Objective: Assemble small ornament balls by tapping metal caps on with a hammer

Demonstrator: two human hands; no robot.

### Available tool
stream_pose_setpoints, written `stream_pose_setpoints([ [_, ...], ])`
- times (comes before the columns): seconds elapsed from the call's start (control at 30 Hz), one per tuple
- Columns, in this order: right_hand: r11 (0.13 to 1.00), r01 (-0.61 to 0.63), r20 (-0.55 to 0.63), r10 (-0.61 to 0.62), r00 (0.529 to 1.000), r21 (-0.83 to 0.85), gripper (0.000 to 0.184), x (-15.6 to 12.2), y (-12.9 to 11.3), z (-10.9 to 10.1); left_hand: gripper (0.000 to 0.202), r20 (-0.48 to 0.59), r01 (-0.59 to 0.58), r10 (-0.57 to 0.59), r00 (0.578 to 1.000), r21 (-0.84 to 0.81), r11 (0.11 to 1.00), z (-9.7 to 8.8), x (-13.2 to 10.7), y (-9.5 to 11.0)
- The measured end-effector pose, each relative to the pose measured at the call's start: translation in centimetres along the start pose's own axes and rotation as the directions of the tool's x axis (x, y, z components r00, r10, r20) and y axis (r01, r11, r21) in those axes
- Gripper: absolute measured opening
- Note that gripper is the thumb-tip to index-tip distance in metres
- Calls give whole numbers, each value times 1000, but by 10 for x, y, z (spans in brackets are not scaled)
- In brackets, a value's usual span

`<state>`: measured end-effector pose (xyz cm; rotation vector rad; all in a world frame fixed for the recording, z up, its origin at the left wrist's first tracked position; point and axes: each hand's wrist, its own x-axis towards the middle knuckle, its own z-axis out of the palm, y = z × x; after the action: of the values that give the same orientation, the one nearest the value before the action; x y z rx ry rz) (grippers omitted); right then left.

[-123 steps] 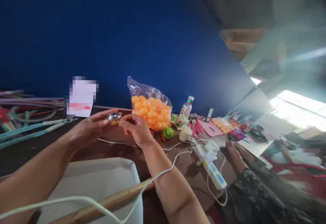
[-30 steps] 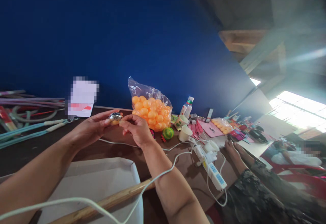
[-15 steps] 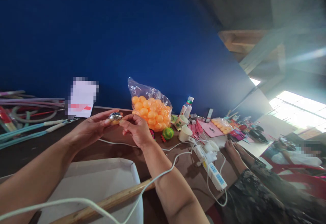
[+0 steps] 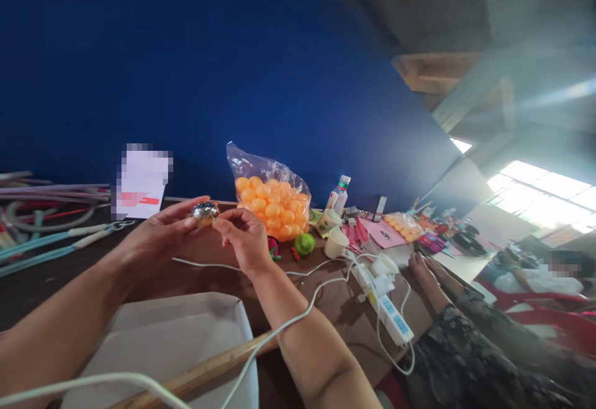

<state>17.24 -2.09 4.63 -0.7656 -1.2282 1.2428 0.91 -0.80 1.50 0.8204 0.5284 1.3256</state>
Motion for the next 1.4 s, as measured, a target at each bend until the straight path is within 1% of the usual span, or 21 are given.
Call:
stream_pose_setpoints([
  [0.27, 999, -44, -24, 45, 999, 22, 21, -3, -3, 4, 44, -28, -13, 13, 1000, -1, 1000, 8, -2, 5],
  [0.43, 998, -19, -31, 21, 999, 57, 21, -4, 5, 7, 46, -44, -25, 26, 999, 15, 1000, 12, -2, 8],
  [0.57, 993, -14, -38, 18, 999, 114, 23, -4, 9, 8, 49, -59, -9, 10, 998, 28, 1000, 15, -4, 9],
  [0.73, 985, -41, -33, 47, 998, 165, 23, -3, 11, 8, 49, -78, -10, 13, 997, 33, 999, 14, -4, 9],
  [0.87, 987, -29, -32, 34, 999, 160, 23, -4, 10, 9, 51, -102, -8, 12, 995, 42, 999, 13, -3, 9],
  [0.93, 989, -15, -26, 19, 999, 148, 23, -5, 10, 10, 50, -99, -24, 29, 995, 46, 999, 15, -4, 10],
  [1.07, 989, 3, -7, -2, 1000, 148, 25, -6, 10, 11, 46, -54, -50, 52, 997, 42, 998, 19, -6, 10],
  [1.2, 985, 9, 15, -11, 1000, 171, 24, -6, 12, 10, 42, -27, -61, 62, 998, 29, 998, 13, -3, 6],
  [1.4, 987, 6, 15, -8, 1000, 163, 25, -6, 13, 10, 44, -12, -46, 46, 999, 24, 999, -1, 2, 1],
])
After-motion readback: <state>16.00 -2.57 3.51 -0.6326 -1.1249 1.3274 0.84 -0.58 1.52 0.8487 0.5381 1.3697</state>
